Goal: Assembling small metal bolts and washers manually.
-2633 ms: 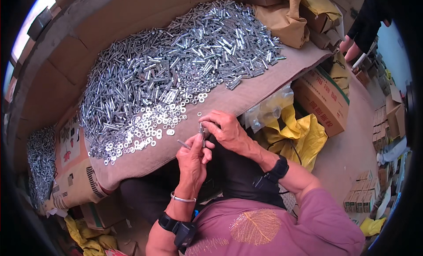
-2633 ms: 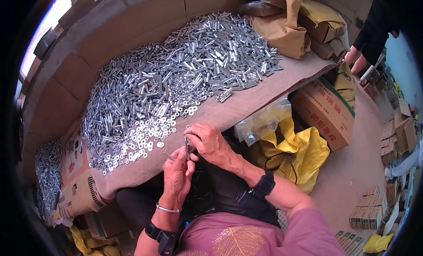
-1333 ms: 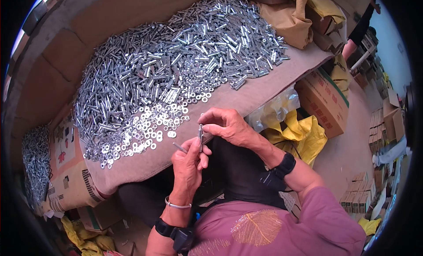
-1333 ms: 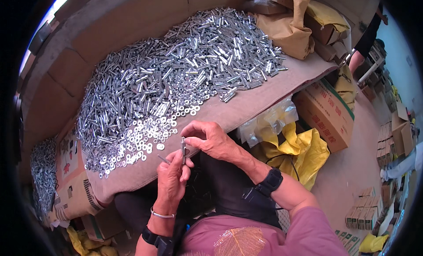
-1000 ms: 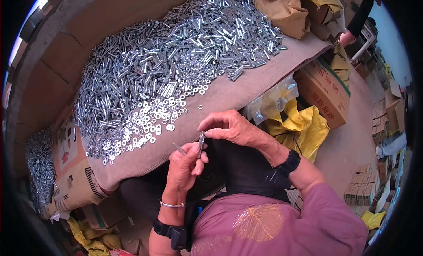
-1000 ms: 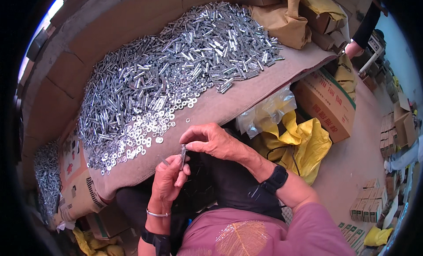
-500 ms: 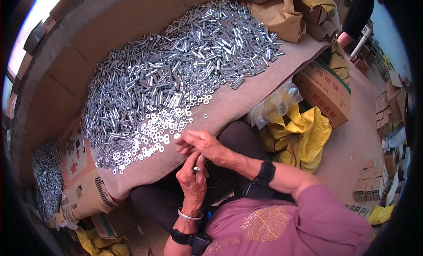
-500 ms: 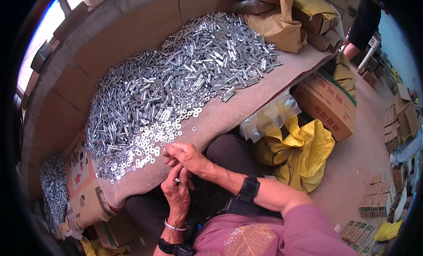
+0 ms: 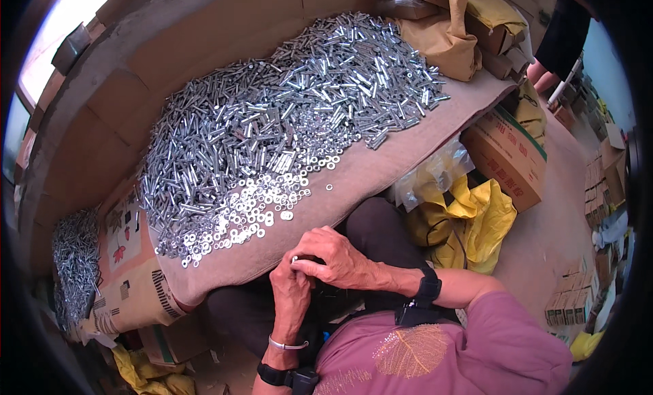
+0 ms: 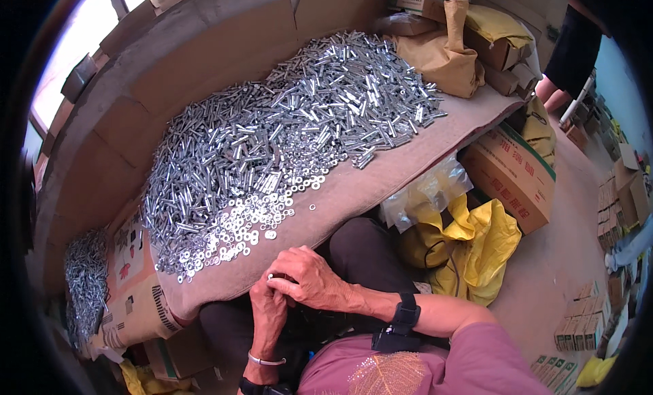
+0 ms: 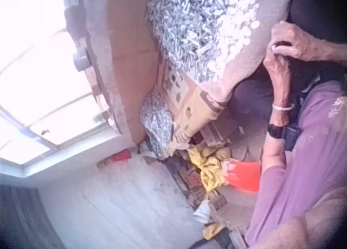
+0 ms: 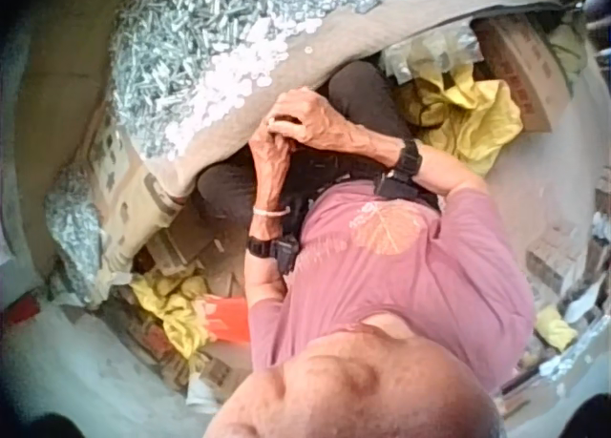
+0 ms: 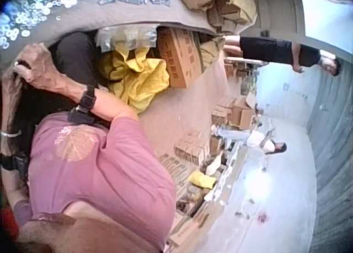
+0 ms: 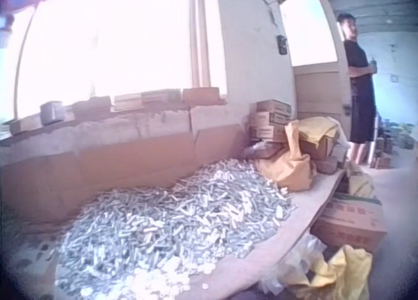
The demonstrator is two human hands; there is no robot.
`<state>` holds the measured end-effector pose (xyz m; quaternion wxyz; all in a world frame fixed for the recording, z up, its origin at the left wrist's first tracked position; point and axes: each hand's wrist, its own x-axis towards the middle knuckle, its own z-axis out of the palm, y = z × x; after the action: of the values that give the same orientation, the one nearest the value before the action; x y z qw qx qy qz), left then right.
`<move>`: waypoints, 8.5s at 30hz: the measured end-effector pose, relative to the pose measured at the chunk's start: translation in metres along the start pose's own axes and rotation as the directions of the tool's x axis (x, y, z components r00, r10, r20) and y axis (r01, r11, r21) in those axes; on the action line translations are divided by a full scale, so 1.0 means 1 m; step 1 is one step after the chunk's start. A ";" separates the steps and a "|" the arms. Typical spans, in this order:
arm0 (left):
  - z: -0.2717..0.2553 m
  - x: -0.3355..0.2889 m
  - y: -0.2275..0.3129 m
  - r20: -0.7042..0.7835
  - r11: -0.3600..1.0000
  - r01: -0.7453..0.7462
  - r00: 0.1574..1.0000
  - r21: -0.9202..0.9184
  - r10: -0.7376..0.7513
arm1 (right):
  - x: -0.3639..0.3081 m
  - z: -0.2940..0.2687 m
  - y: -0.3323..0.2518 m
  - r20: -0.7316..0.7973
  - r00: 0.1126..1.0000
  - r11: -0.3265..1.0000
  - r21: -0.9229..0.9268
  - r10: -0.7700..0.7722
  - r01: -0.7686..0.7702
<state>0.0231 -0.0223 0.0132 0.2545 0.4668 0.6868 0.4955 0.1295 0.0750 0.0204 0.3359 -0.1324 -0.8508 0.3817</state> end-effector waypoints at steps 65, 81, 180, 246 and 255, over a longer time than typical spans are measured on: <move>0.026 -0.005 -0.014 0.322 0.230 0.395 0.898 -0.890 -0.299 | -0.003 -0.039 0.021 0.033 0.995 0.991 -0.102 0.089 -0.085; 0.000 -0.026 -0.031 0.240 0.172 0.337 0.874 -0.926 -0.423 | 0.047 -0.016 0.060 0.413 0.895 0.706 -0.585 -0.165 0.400; 0.032 0.039 0.012 0.454 0.201 0.517 0.843 -0.832 -0.287 | 0.014 -0.061 0.031 -0.103 0.886 0.853 0.338 0.453 -0.397; 0.013 -0.008 0.002 -0.034 0.909 0.199 0.973 -0.367 -0.227 | 0.009 -0.031 0.018 0.045 0.886 0.886 0.008 0.462 -0.463; 0.015 -0.004 -0.012 0.101 0.725 0.257 0.962 -0.639 -0.252 | 0.004 -0.044 0.015 0.245 0.853 0.717 0.463 0.462 -0.521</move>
<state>0.0320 -0.0201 -0.0037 0.4675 0.2533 0.5301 0.6605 0.1557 0.1114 0.0318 0.1971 -0.2377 -0.6687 0.6764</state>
